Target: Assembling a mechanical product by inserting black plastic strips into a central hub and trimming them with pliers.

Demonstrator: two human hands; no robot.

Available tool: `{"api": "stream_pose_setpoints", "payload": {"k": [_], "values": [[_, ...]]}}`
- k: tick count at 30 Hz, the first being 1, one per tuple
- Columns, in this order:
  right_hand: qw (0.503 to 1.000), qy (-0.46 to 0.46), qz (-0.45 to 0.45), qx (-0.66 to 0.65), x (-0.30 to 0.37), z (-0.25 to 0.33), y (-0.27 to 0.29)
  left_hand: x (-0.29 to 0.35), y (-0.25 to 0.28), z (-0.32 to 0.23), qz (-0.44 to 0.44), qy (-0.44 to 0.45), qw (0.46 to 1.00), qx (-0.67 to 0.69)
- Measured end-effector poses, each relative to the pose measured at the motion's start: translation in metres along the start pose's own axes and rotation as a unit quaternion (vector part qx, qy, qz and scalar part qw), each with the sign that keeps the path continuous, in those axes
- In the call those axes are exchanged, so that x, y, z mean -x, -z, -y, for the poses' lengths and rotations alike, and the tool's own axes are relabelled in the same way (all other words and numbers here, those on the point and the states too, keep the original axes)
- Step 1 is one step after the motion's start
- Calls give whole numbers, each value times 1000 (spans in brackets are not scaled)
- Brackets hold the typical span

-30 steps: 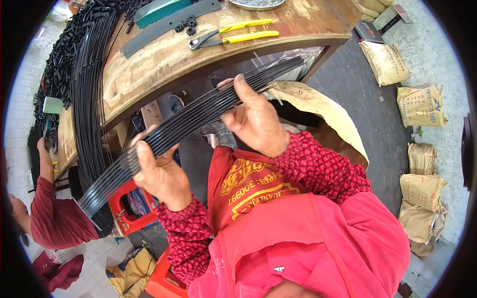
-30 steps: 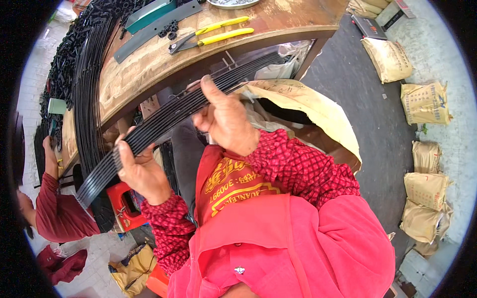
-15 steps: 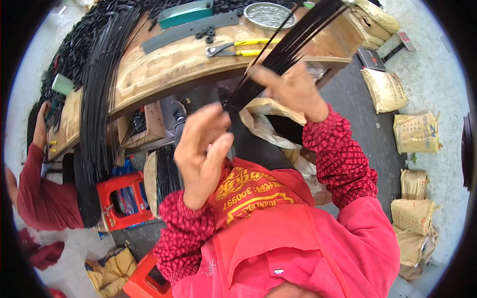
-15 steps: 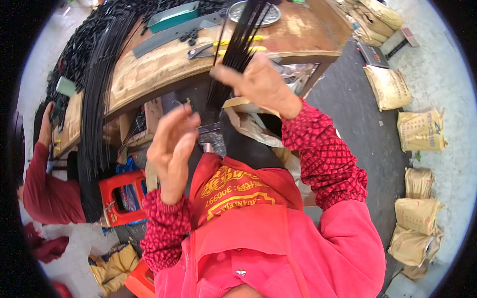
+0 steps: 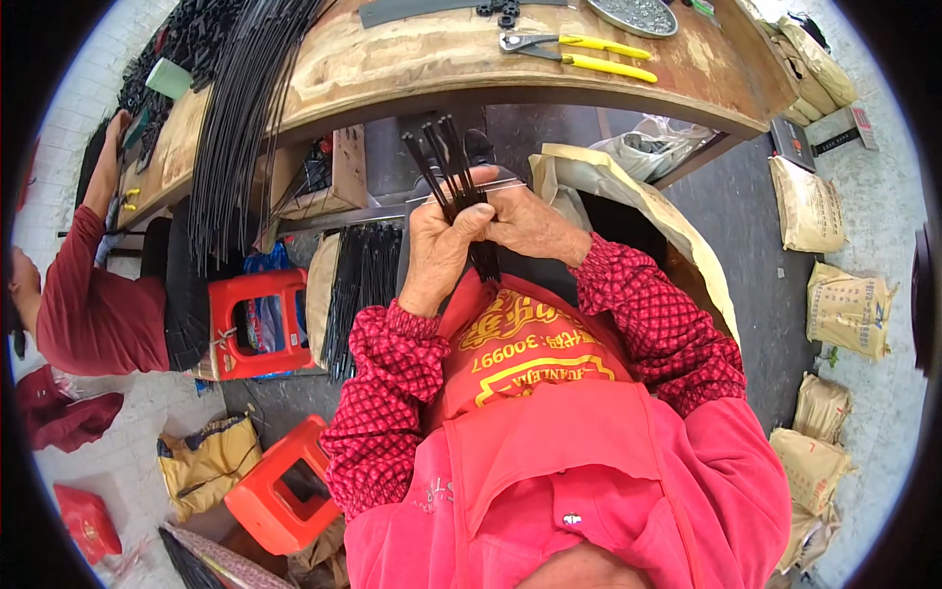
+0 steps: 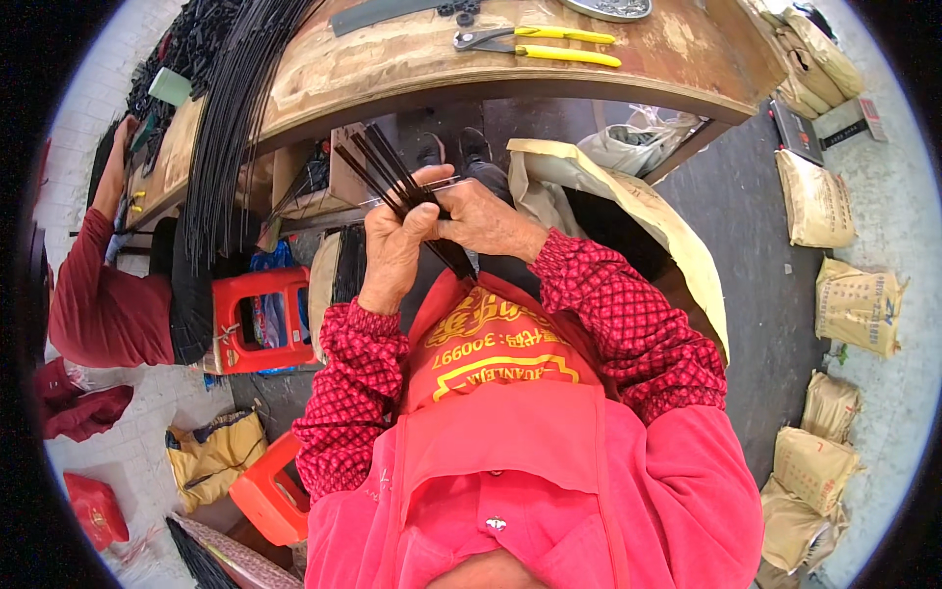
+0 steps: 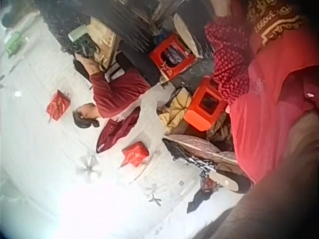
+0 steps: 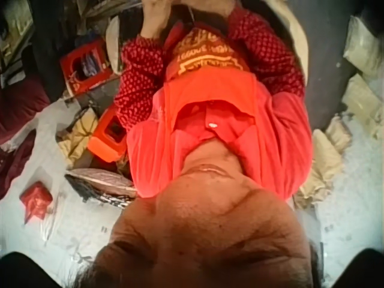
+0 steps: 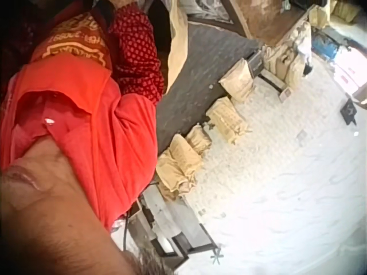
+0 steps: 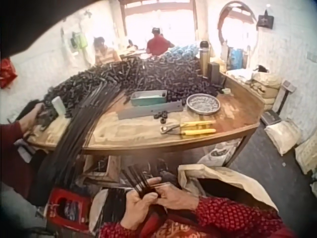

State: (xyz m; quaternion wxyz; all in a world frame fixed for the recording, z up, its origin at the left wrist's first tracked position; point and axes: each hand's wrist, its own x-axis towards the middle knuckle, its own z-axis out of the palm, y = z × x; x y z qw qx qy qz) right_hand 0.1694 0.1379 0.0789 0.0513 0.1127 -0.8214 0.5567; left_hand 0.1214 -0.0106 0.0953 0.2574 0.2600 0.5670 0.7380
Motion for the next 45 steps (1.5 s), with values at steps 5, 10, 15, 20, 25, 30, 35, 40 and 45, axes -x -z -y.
{"api": "stream_pose_setpoints", "payload": {"k": [5,10,15,20,25,30,35,40,45], "values": [[998,21,-42,-51,-6,1,-8,-3,8,11,-23,-29,999,6],[992,-101,-45,-61,0,8,-4,-12,10,8,-86,-64,994,-25],[957,-92,-252,-113,7,21,13,-28,11,4,-80,-62,995,22],[933,6,-318,-166,-22,26,34,-31,4,6,-42,-52,997,32],[943,14,-243,-226,-43,25,21,-29,8,2,12,-35,999,9],[941,-17,-212,-263,-47,33,13,-31,13,2,32,-22,998,46],[924,-17,-196,-328,-46,35,11,-33,11,3,24,-34,998,55],[959,13,-206,-193,-40,35,38,-32,-2,2,0,-25,999,47],[962,111,-166,185,-44,75,56,-29,-14,-4,7,-82,994,-70]]}}
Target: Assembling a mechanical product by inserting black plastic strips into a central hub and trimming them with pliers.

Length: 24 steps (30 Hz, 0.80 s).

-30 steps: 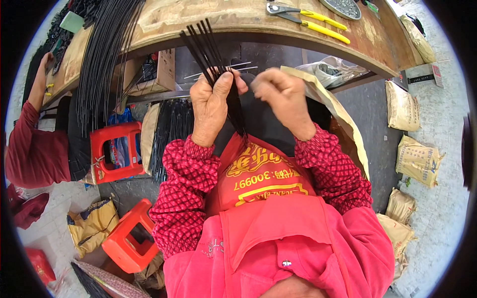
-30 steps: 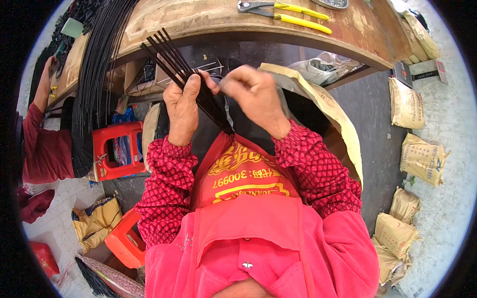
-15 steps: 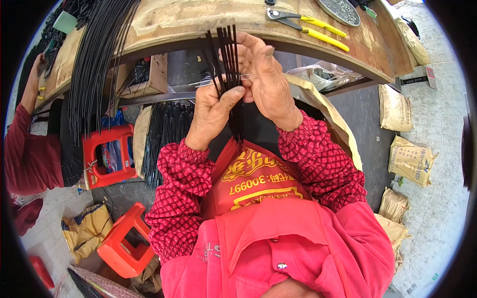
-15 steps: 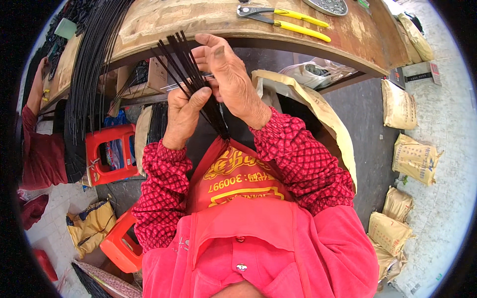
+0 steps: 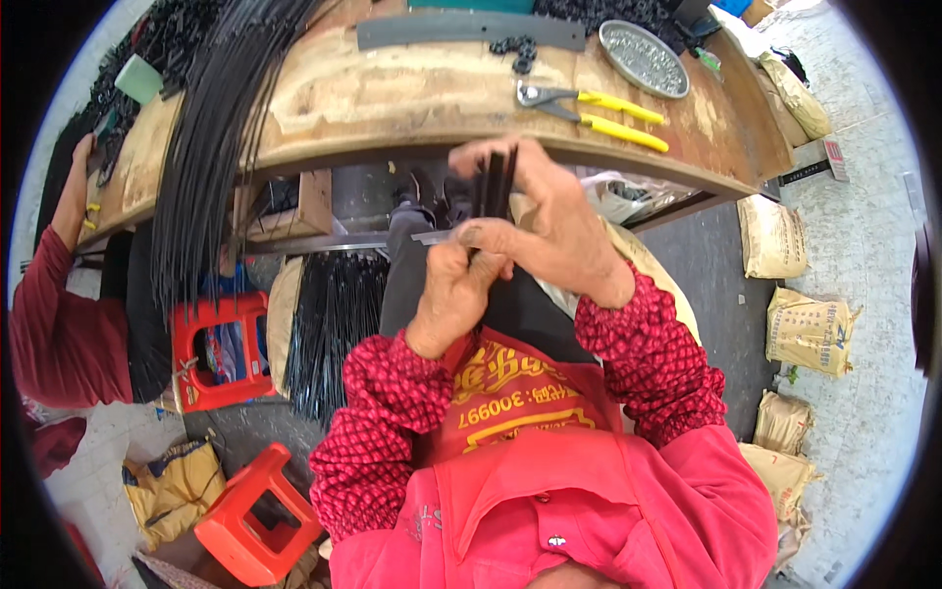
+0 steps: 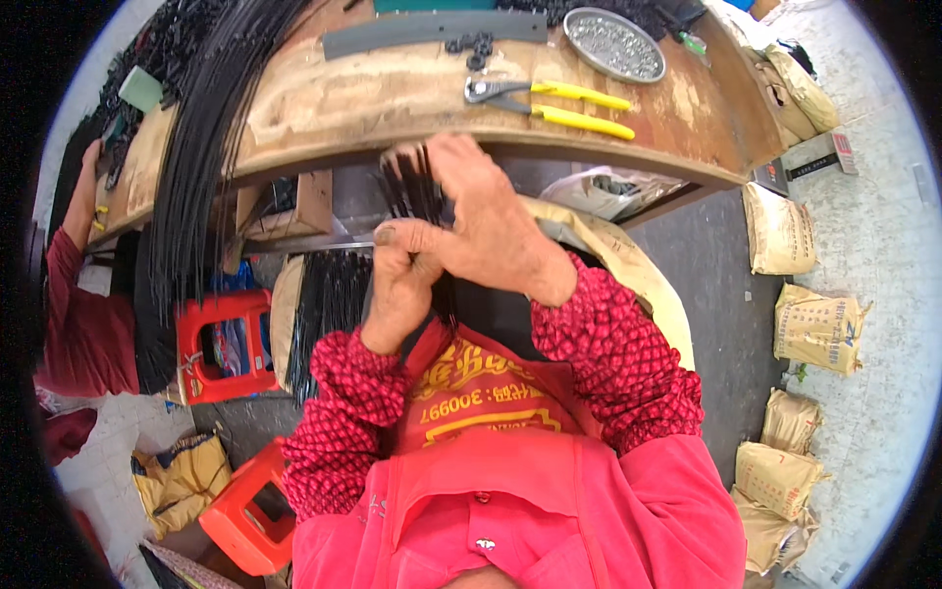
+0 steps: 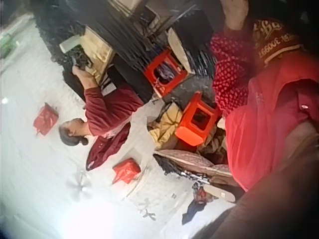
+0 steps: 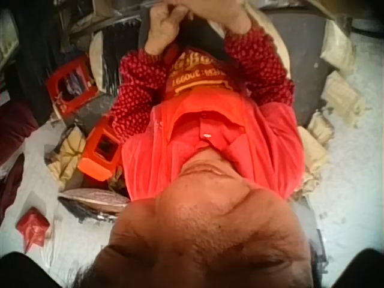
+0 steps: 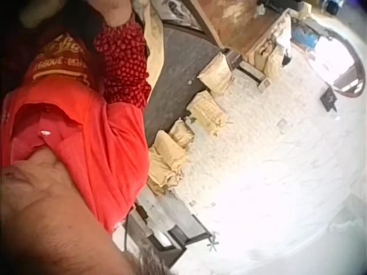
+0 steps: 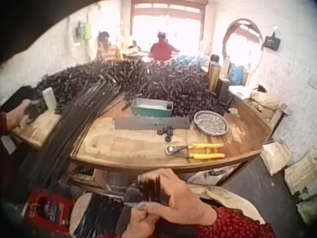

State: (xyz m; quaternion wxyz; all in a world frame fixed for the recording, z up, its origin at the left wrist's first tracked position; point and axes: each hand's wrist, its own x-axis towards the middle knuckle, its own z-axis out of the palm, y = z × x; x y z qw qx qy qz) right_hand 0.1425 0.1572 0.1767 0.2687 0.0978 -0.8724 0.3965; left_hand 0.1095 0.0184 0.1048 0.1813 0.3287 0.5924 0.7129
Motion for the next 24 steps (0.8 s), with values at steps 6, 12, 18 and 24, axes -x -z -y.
{"api": "stream_pose_setpoints", "payload": {"k": [6,12,18,24], "values": [[949,-205,95,-220,4,16,19,4,9,11,90,-11,993,77],[959,-135,95,-232,1,7,27,-1,11,8,139,14,986,86],[951,-51,209,-220,-5,16,36,-5,19,18,54,22,989,137],[954,-97,166,-231,-48,-22,58,-5,14,15,72,91,993,34]]}}
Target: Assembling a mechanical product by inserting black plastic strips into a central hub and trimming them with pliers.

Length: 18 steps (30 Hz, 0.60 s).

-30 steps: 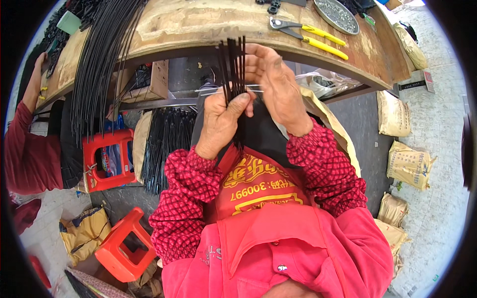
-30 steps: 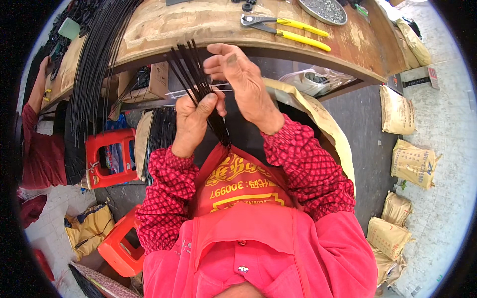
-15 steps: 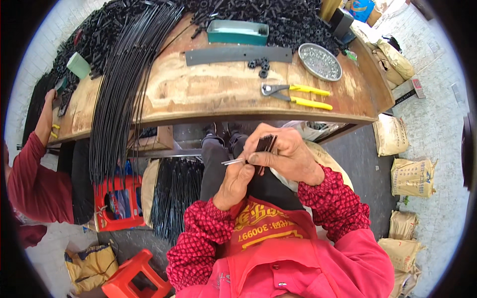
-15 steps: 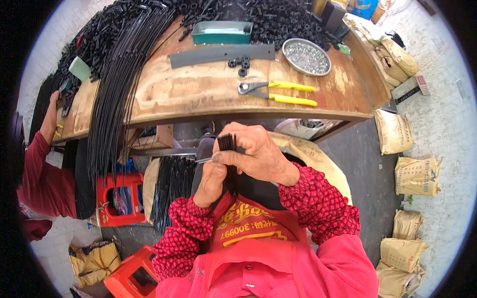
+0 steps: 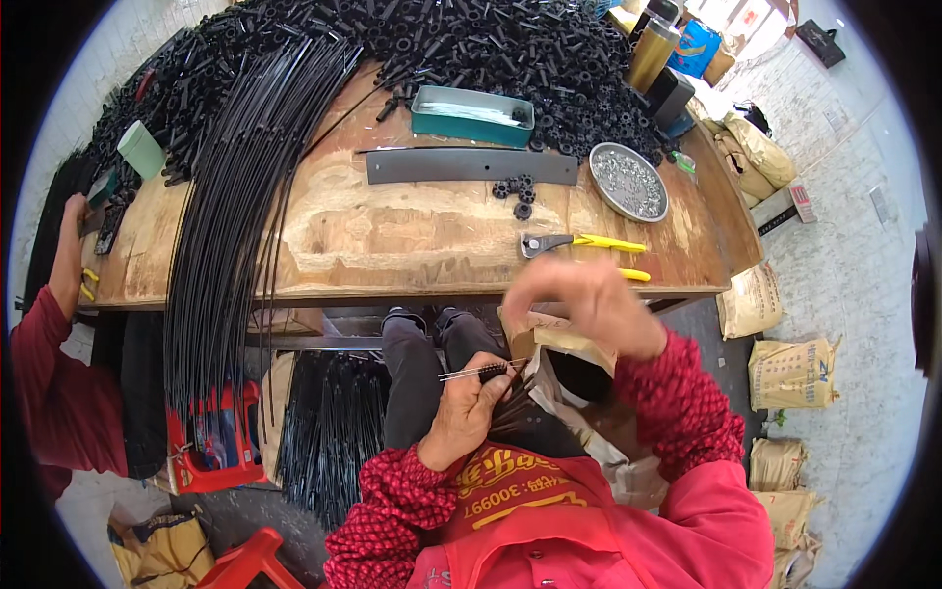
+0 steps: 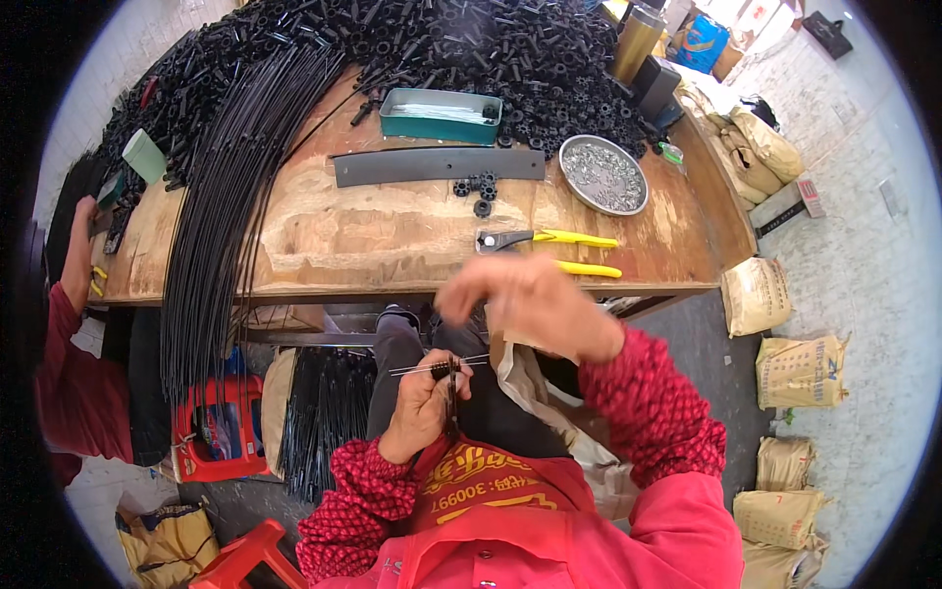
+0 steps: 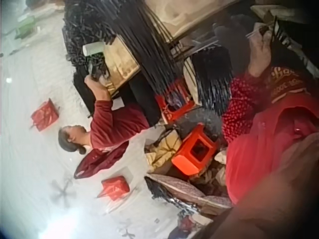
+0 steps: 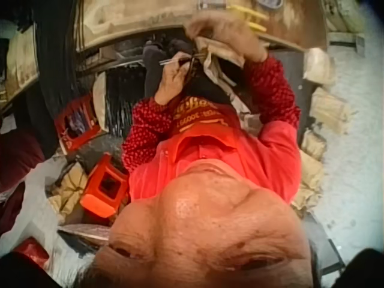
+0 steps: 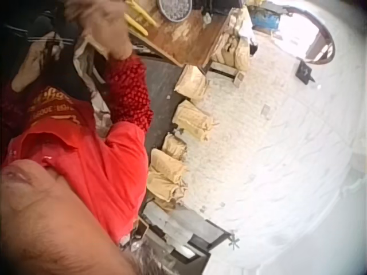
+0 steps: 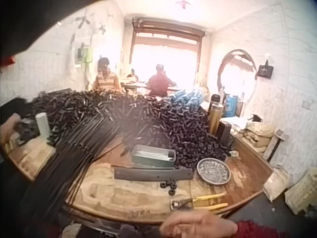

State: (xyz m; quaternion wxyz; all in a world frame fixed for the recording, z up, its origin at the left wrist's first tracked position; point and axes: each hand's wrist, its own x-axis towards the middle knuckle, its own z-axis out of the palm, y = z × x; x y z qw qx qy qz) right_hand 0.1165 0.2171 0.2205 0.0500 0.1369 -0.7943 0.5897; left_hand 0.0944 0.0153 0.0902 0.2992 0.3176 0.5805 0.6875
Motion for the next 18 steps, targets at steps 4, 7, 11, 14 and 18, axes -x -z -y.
{"api": "stream_pose_setpoints", "payload": {"k": [4,7,11,14,18], "values": [[985,-45,-147,82,-61,-9,56,0,5,-19,29,34,999,24],[949,-14,-168,267,-115,-18,99,-1,7,-13,63,26,998,14],[817,124,-139,545,-199,-42,133,-4,10,-20,58,31,997,-41],[738,246,-122,617,-257,-75,138,-11,10,-16,43,4,996,-75],[706,103,-37,700,-314,-102,135,-17,19,-18,76,-1,996,-55]]}}
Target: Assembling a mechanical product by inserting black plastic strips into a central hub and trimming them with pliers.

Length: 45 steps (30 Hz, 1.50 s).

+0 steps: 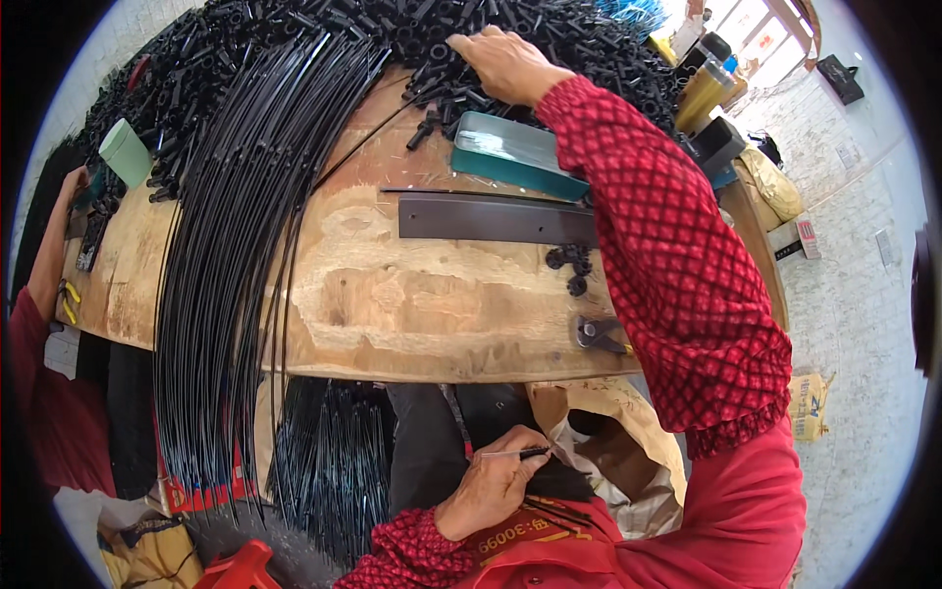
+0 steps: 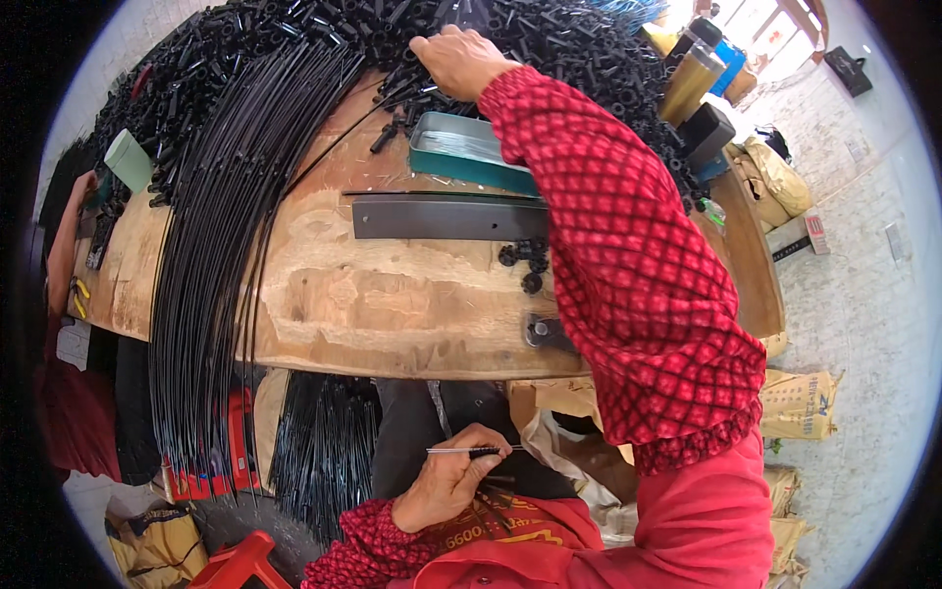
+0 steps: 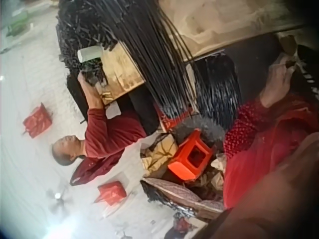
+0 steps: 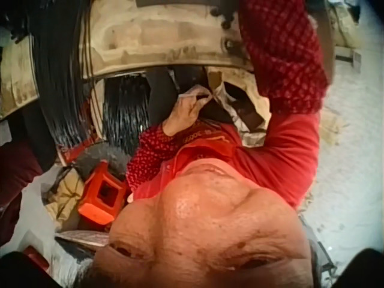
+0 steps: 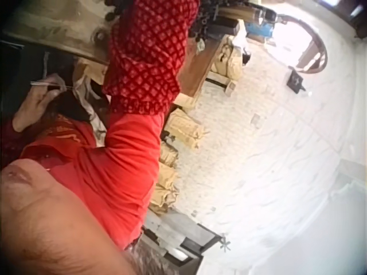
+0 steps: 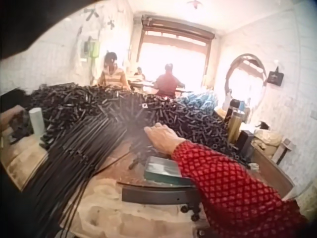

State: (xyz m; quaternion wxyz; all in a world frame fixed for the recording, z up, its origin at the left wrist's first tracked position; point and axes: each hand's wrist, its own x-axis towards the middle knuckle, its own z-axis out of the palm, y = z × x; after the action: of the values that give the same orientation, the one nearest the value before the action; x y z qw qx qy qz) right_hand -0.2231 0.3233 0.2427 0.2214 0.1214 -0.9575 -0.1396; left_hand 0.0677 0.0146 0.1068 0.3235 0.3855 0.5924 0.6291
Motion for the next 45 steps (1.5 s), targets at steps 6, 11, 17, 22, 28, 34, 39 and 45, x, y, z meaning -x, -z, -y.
{"api": "stream_pose_setpoints", "payload": {"k": [6,11,17,22,28,34,39,45], "values": [[995,43,32,88,-31,1,-43,-5,16,-3,12,29,999,25],[980,29,103,169,-35,4,-34,-4,19,3,4,9,1000,5],[991,-69,-1,114,-26,-17,-13,-1,20,0,8,-1,1000,12],[994,36,92,-45,-23,62,28,5,18,-4,-13,24,1000,-5],[990,137,41,-3,-11,99,-2,7,13,0,-27,-18,999,-42],[995,58,45,-61,0,98,35,22,5,10,-84,-54,993,-67],[979,51,0,-200,31,117,95,31,-6,10,-103,-72,989,-74],[870,-103,137,-462,143,153,181,43,-25,10,-137,-136,979,-69]]}}
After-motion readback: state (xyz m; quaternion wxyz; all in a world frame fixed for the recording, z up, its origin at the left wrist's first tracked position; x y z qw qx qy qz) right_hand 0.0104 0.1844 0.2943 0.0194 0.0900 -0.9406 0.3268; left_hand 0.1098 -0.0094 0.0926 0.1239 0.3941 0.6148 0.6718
